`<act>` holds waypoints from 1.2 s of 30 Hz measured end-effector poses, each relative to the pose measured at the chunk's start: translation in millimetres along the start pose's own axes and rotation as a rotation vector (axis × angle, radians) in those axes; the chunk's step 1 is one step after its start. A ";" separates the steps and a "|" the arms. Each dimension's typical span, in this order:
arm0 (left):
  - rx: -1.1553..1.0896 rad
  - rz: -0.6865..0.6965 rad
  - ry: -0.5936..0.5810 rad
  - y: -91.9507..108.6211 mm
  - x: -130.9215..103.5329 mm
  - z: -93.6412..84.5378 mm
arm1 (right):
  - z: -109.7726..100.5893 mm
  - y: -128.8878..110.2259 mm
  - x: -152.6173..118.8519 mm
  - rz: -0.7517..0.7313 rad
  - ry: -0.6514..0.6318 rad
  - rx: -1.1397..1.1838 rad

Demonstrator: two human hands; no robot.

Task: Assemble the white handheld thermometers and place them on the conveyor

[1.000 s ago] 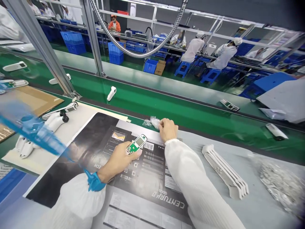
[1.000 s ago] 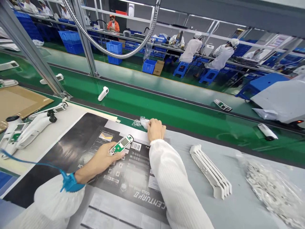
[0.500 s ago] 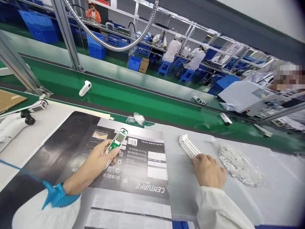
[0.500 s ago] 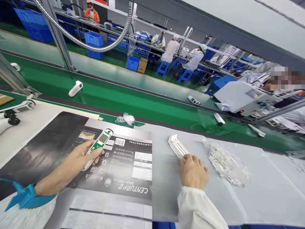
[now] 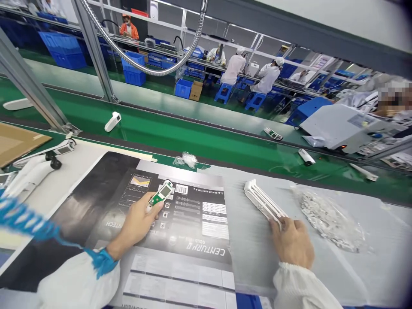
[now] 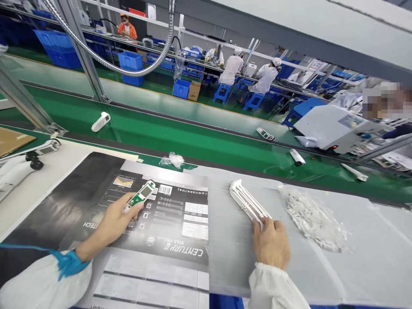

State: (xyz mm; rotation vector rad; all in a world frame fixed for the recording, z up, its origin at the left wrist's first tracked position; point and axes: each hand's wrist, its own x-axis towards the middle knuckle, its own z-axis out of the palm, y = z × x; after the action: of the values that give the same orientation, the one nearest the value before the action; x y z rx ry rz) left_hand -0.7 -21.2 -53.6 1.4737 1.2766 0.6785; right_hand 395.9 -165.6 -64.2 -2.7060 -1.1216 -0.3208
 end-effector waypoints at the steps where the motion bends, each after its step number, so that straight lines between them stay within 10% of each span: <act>1: -0.035 -0.007 0.013 -2.1 0.5 0.3 | -7.3 0.2 -1.2 -0.030 0.027 0.030; 4: -0.229 -0.038 0.010 -0.8 1.4 -3.6 | -42.1 -3.5 -4.0 0.018 0.035 0.120; 8: -0.305 -0.081 -0.012 11.8 1.8 -11.5 | -75.6 -40.4 -10.9 0.136 -0.259 0.413; 14: -0.106 0.059 -0.007 22.1 3.2 -3.3 | -37.5 -133.8 -46.2 -0.109 -0.841 0.861; 22: 0.361 0.430 -0.055 21.7 -4.2 20.5 | -19.3 -145.6 -69.4 -0.397 -0.593 0.784; 30: 0.378 0.382 -0.189 15.5 -15.4 31.9 | -5.2 -163.8 -66.6 -0.441 -0.656 0.957; 36: 0.450 0.439 -0.018 10.4 -25.8 31.2 | -6.8 -151.8 -70.7 -0.493 -0.669 0.970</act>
State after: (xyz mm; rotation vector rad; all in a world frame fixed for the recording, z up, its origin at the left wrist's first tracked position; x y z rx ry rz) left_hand 23.7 -54.8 -48.6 2.1629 1.1447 0.6813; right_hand 238.0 -109.5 -62.3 -1.6501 -1.5392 0.9004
